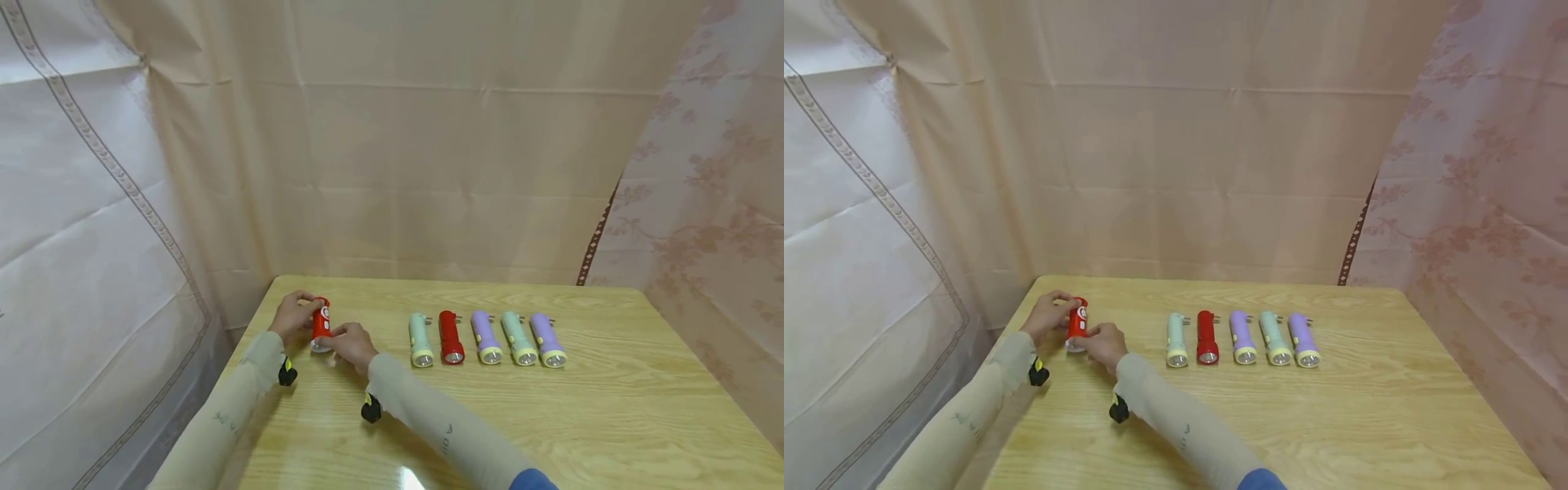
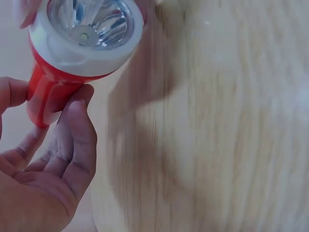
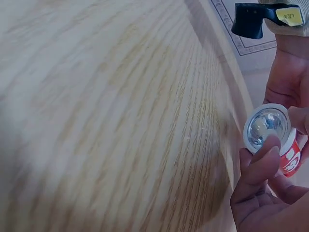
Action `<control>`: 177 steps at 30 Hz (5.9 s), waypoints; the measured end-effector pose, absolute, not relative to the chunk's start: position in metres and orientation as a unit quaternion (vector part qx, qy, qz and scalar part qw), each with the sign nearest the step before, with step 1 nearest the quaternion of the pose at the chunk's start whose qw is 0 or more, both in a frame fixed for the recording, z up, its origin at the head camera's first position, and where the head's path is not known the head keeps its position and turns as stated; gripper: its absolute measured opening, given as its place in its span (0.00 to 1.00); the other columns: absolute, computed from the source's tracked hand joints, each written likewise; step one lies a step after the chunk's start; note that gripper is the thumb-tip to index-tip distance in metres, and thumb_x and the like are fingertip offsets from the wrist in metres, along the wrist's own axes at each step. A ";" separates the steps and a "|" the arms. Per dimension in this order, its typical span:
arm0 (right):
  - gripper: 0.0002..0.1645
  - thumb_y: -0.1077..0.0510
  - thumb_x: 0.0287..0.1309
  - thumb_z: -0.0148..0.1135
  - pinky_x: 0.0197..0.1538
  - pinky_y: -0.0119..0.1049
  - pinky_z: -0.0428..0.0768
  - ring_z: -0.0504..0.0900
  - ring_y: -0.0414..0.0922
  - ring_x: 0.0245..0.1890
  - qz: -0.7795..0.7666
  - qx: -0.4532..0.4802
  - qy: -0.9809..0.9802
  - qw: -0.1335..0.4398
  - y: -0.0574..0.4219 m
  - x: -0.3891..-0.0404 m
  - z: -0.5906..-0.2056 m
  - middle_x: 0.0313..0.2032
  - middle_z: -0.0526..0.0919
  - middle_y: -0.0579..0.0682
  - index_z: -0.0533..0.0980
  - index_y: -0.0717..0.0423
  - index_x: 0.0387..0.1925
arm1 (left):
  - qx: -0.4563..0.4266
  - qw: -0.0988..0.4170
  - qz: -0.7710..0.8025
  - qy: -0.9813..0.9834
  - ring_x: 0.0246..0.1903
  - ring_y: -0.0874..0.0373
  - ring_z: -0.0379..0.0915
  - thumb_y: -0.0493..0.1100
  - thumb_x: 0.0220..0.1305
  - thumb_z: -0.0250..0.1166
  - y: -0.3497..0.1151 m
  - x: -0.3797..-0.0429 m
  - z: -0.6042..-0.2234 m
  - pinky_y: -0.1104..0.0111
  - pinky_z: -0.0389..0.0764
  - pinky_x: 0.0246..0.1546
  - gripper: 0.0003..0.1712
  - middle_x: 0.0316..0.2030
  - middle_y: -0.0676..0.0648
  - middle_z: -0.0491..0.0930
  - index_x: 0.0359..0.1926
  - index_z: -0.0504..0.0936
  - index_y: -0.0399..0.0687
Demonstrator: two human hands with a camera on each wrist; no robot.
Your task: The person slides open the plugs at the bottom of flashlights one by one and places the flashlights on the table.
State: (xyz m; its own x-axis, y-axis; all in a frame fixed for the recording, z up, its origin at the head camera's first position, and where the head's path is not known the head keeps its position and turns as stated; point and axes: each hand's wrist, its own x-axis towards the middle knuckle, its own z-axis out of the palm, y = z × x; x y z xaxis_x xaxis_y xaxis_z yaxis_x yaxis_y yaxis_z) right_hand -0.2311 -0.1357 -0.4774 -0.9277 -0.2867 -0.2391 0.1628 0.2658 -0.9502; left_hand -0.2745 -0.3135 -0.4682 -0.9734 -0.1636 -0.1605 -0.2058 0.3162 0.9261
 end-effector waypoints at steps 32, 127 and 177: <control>0.22 0.46 0.59 0.76 0.22 0.29 0.67 0.72 0.39 0.19 -0.589 -0.091 0.754 0.277 -0.083 -0.197 -0.479 0.25 0.80 0.48 0.80 0.54 0.48 | -0.084 0.022 0.573 0.815 0.30 0.52 0.84 0.48 0.71 0.68 -0.283 -0.222 -0.462 0.61 0.84 0.34 0.20 0.41 0.40 0.84 0.55 0.77 0.42; 0.18 0.59 0.52 0.80 0.36 0.38 0.76 0.80 0.44 0.38 -0.534 -0.179 0.811 0.157 -0.036 -0.164 -0.487 0.37 0.84 0.46 0.78 0.52 0.40 | 0.225 0.123 0.623 0.739 0.54 0.42 0.77 0.40 0.69 0.70 -0.275 -0.168 -0.477 0.56 0.83 0.51 0.24 0.55 0.45 0.83 0.63 0.78 0.42; 0.18 0.60 0.53 0.80 0.36 0.39 0.77 0.78 0.46 0.39 -0.526 -0.177 0.812 0.179 -0.035 -0.170 -0.490 0.38 0.82 0.47 0.78 0.52 0.40 | 0.174 0.142 0.634 0.740 0.50 0.49 0.77 0.47 0.76 0.62 -0.267 -0.173 -0.466 0.48 0.78 0.53 0.17 0.52 0.44 0.82 0.57 0.82 0.41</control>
